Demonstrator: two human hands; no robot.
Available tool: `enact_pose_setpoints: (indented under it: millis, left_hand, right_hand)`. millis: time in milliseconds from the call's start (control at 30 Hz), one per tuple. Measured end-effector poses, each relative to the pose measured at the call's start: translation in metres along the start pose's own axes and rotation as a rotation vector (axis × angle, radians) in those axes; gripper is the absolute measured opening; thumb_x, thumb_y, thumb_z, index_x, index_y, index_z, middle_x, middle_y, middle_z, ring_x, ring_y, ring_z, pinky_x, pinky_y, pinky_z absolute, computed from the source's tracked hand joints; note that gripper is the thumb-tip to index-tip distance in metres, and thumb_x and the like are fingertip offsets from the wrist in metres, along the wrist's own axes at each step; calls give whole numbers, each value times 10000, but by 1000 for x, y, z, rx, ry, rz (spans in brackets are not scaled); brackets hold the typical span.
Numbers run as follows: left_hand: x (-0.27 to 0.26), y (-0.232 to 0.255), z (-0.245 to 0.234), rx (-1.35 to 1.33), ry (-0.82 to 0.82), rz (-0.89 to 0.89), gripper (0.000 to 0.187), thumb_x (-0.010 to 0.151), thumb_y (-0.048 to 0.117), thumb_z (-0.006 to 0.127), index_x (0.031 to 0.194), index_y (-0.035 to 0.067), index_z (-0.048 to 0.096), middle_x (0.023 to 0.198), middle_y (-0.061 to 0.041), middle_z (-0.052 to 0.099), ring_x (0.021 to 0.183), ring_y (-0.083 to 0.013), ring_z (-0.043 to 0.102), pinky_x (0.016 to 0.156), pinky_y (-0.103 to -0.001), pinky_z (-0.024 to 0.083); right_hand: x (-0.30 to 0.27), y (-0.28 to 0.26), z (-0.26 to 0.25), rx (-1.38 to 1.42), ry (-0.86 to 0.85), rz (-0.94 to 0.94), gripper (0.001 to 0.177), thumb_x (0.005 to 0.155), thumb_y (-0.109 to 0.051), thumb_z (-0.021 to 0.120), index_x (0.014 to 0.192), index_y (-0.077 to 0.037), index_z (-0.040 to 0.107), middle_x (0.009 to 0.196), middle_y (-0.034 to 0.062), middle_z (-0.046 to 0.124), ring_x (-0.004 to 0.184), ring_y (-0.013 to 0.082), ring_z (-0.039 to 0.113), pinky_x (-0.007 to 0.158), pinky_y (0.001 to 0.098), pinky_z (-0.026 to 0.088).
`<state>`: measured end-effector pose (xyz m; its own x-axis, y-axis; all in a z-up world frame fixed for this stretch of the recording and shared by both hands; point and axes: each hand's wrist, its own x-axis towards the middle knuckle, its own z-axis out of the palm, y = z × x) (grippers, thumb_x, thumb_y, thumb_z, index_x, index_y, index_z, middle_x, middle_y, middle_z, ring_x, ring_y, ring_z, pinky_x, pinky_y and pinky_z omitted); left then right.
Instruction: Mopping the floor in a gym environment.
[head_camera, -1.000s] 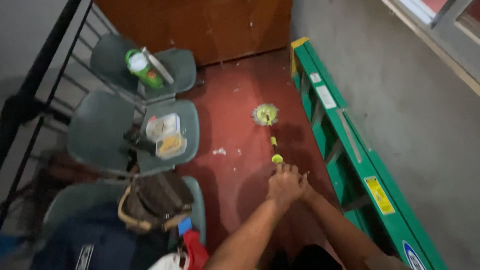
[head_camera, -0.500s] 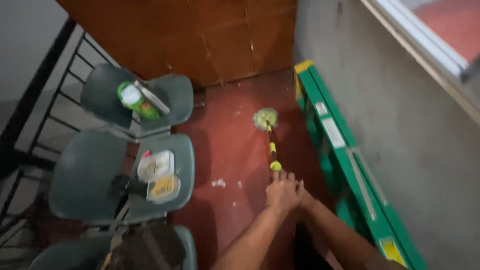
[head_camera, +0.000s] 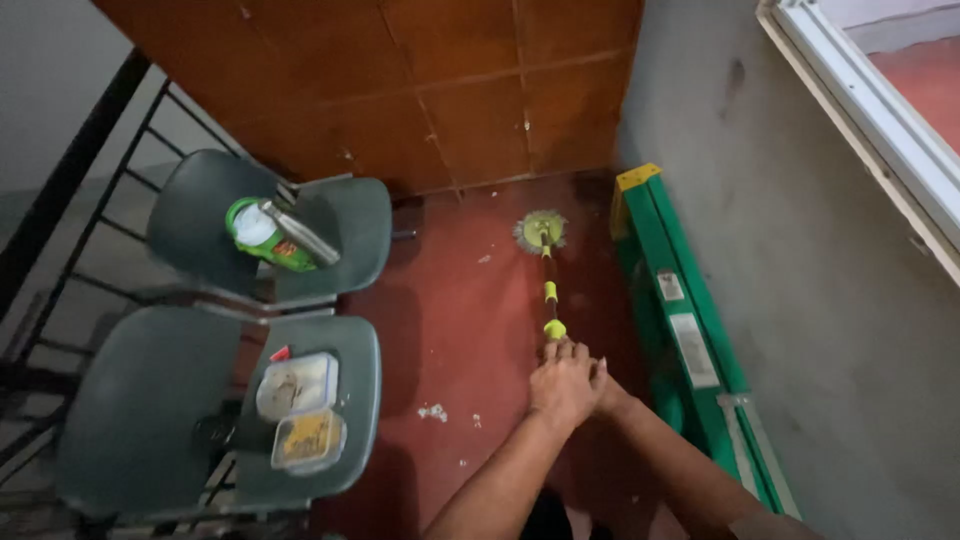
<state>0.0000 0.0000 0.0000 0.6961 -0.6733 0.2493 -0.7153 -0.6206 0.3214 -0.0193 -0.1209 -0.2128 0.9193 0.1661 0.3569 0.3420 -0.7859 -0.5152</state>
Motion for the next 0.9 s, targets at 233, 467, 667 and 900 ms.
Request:
enact_pose_setpoints:
  millis: [233, 467, 667, 900]
  left_hand:
    - [87, -50, 23, -34, -2, 58, 378, 942, 409, 649, 981, 34, 679, 1160, -189, 675, 1214, -362, 584, 868, -466, 566]
    - [174, -101, 18, -189, 24, -76, 352, 879, 357, 713, 1071, 62, 705, 1306, -123, 627, 1253, -345, 567, 996, -487, 512]
    - [223, -125, 38, -235, -65, -413, 666, 833, 392, 771, 1394, 128, 528, 1559, -131, 333, 1379, -398, 416, 1068, -513, 422]
    - [241, -125, 18, -417, -356, -654, 751, 897, 546, 652, 1518, 202, 407, 1659, -96, 258, 1413, -369, 438, 1094, -522, 454]
  right_hand:
    - [25, 152, 93, 584, -16, 271, 410, 921, -214, 671, 1316, -109, 630, 1376, 108, 601, 1285, 259, 549, 1105, 394, 442]
    - [185, 52, -54, 628, 100, 308, 650, 906, -172, 655, 1509, -73, 431, 1530, 112, 474, 1399, 273, 464, 1166, 375, 368]
    - [229, 90, -43, 147, -6, 184, 740, 850, -196, 694, 1495, -25, 375, 1604, 214, 282, 1498, 378, 207, 1186, 429, 286]
    - [235, 88, -41, -255, -379, 434, 746, 911, -348, 645, 1564, -176, 327, 1679, 84, 267, 1528, 253, 167, 1170, 498, 248]
